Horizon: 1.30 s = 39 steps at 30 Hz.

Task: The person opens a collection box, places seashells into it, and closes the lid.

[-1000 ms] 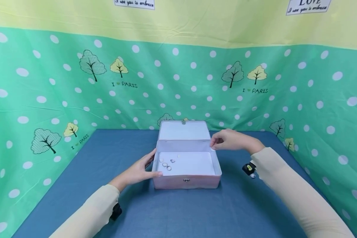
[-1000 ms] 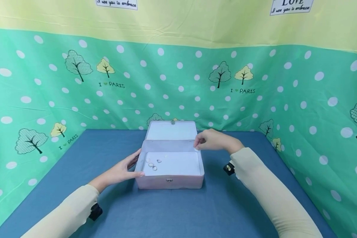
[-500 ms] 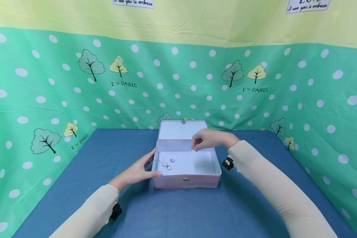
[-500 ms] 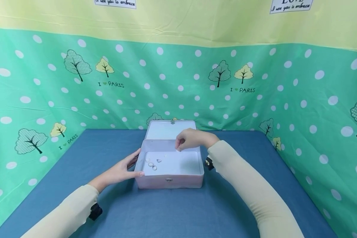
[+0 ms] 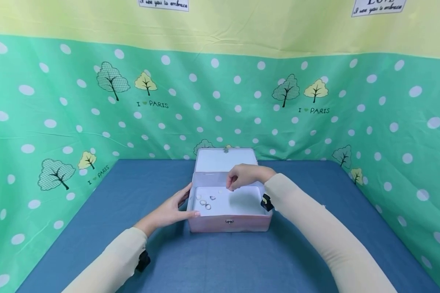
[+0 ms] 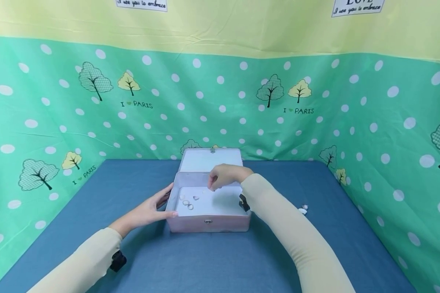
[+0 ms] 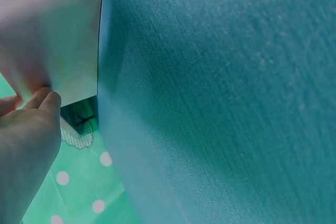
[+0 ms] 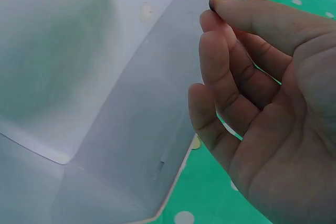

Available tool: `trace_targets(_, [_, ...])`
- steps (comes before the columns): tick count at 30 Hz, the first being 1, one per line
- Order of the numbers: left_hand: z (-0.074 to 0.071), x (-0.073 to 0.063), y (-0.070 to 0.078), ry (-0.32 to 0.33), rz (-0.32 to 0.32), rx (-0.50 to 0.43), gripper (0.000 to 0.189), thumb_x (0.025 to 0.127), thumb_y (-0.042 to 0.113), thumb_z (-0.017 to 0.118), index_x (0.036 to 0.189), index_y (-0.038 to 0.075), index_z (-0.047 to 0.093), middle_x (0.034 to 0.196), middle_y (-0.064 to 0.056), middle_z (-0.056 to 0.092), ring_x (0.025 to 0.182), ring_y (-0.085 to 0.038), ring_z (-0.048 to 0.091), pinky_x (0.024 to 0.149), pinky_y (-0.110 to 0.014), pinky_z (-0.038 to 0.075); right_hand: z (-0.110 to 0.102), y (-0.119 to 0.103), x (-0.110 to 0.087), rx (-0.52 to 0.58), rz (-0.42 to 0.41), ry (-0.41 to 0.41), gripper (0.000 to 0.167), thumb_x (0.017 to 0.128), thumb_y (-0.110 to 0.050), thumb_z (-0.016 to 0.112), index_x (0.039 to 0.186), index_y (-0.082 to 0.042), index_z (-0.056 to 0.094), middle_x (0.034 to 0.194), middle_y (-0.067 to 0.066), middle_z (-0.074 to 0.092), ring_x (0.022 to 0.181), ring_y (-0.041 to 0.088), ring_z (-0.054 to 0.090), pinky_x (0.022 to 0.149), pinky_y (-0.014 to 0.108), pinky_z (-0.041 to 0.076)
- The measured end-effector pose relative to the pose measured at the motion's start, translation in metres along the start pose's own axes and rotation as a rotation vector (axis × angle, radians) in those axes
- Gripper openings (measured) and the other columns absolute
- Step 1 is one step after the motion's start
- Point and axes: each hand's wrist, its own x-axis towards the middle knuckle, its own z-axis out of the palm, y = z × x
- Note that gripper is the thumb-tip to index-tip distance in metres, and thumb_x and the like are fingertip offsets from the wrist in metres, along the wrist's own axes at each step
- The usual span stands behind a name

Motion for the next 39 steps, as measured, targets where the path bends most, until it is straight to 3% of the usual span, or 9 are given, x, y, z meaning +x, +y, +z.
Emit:
trace_targets(6, [0.000,0.000,0.000,-0.007,0.019,-0.024,0.105,0.088,0.035,0.080,0.163,0.015,0.009,0.165,-0.017,0.013,0.148,-0.036,0.022,0.116,-0.055,0.024,0.003,0.003,0.003,-0.017,0.000,0.022,0.011,0.096,-0.011,0.069,0.104,-0.004,0.072,0.088,-0.002,0.067,0.082,0.012,0.060,0.075,0.027,0.050])
trace_targets(14, [0.000,0.000,-0.001,-0.014,0.022,-0.029,0.104,0.088,0.035,0.079,0.163,0.016,0.008,0.165,-0.017,0.012,0.149,-0.036,0.022,0.117,-0.055,0.024,-0.001,0.007,-0.008,-0.037,0.003,0.051,0.019,0.096,-0.013,0.069,0.114,-0.006,0.071,0.099,-0.004,0.067,0.093,0.012,0.062,0.084,0.030,0.051])
trace_targets(26, [0.000,0.000,-0.002,-0.003,0.011,-0.014,0.107,0.087,0.039,0.079,0.163,0.015,0.008,0.166,-0.015,0.012,0.149,-0.035,0.022,0.116,-0.054,0.024,-0.012,0.024,-0.051,-0.025,0.003,0.105,0.017,0.098,-0.018,0.065,0.113,-0.013,0.071,0.100,-0.002,0.067,0.092,0.014,0.061,0.080,0.032,0.053])
trace_targets(39, [-0.001,0.000,-0.002,-0.005,0.004,-0.022,0.105,0.088,0.037,0.079,0.163,0.015,0.008,0.165,-0.016,0.012,0.149,-0.036,0.021,0.116,-0.055,0.024,-0.008,0.063,-0.106,-0.001,-0.006,0.198,0.016,0.097,-0.017,0.066,0.110,-0.010,0.071,0.097,-0.002,0.069,0.089,0.013,0.063,0.080,0.034,0.054])
